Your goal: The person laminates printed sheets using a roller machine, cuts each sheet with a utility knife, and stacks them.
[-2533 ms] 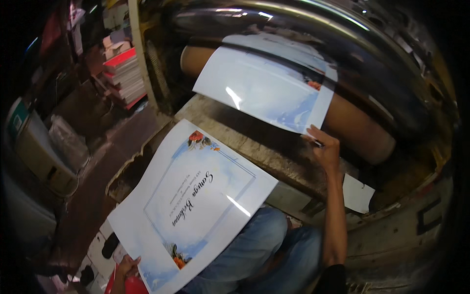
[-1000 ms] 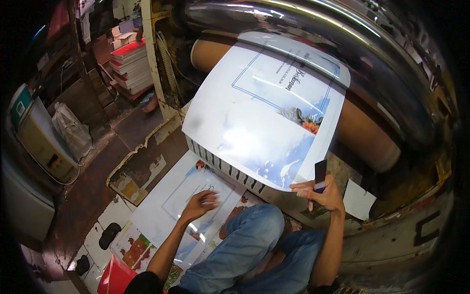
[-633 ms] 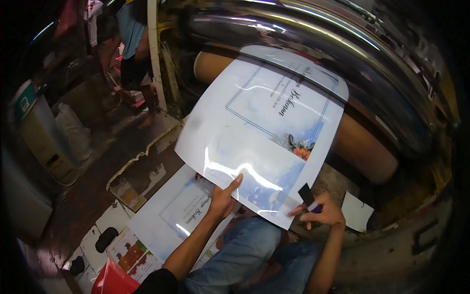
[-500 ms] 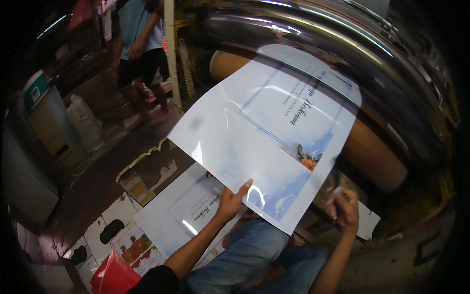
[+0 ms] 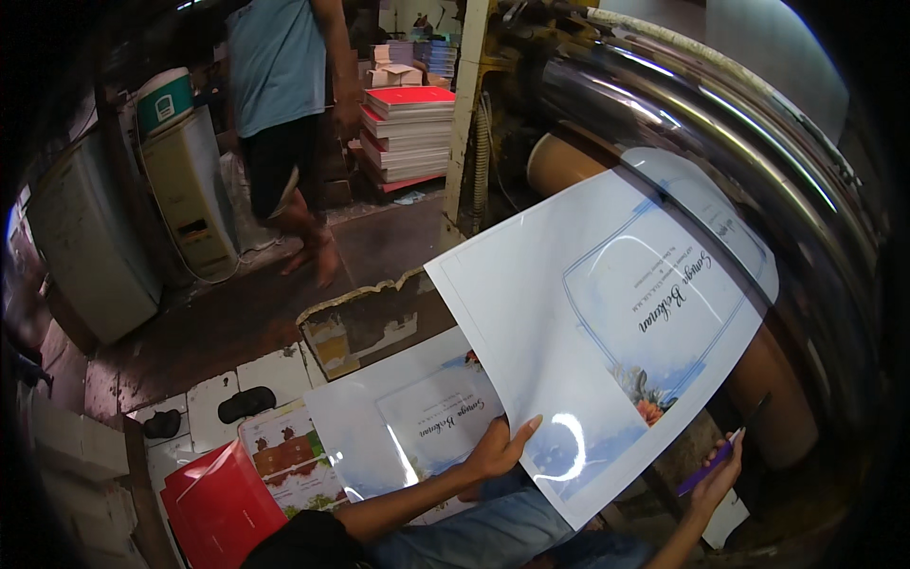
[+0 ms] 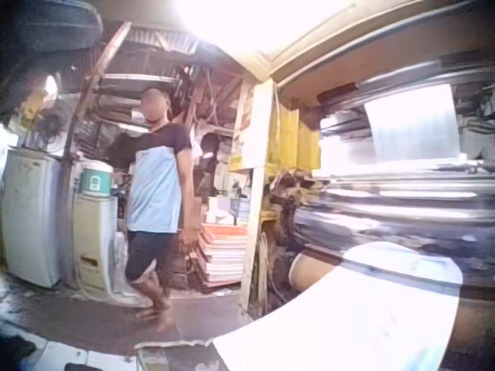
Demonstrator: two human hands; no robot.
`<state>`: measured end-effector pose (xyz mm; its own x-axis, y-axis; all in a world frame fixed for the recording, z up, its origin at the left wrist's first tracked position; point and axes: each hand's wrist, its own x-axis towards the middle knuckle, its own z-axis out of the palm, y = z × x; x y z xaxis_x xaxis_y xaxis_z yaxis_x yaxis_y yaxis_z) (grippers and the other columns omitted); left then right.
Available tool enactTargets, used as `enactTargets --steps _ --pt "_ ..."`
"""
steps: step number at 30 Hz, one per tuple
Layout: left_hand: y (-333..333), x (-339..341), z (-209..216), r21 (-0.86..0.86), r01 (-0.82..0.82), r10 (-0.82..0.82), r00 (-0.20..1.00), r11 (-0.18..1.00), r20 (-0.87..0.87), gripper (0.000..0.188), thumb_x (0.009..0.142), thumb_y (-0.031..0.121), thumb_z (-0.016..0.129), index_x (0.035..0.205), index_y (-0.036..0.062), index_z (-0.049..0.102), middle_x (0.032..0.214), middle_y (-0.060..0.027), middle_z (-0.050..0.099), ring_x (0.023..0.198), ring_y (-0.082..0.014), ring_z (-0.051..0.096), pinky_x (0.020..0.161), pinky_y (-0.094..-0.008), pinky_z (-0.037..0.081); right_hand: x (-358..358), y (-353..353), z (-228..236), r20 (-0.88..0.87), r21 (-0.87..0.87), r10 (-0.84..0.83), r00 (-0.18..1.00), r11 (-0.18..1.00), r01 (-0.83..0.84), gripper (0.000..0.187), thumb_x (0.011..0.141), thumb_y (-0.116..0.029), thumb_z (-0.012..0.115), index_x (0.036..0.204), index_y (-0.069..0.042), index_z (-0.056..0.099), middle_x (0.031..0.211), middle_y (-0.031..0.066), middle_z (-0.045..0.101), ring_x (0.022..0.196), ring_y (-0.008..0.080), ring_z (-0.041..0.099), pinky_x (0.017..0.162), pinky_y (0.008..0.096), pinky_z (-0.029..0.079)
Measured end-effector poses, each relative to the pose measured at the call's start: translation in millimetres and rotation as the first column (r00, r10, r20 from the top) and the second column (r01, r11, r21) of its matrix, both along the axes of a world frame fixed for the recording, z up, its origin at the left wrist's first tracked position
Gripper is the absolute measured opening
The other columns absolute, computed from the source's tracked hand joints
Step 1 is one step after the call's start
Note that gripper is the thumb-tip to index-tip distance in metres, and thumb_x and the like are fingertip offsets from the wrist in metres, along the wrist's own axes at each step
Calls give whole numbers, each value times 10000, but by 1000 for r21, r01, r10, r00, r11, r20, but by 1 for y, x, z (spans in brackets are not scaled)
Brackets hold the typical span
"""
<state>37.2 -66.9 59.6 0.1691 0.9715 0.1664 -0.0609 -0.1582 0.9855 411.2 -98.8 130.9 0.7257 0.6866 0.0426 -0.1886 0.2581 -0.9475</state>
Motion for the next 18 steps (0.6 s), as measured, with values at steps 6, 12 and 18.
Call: enactTargets --steps 6,12,18 --pt "-17 -5 -10 -3 -29 29 999 1000 -27 388 972 248 514 1192 -71 499 1070 -177 584 1004 -250 565 870 -354 453 -4 4 1 -1 -34 -12 1000 999 12 322 916 -442 580 955 -123 599 707 -39 524 545 40 432 469 195 306" --pt "-28 -20 -33 3 -9 9 1000 1000 21 368 974 208 512 1216 -67 481 1081 -187 577 1039 -257 550 888 -363 440 -9 7 6 13 -96 1 1000 995 0 333 908 -447 591 944 -115 599 674 -45 513 524 40 415 470 195 304" --pt "-49 -27 -36 23 -21 24 995 1000 -100 357 984 209 488 1204 -72 485 1076 -213 570 1035 -262 551 864 -367 449 15 -2 -10 64 -103 4 998 995 2 337 907 -454 585 989 -127 592 692 -62 523 538 24 422 471 178 304"
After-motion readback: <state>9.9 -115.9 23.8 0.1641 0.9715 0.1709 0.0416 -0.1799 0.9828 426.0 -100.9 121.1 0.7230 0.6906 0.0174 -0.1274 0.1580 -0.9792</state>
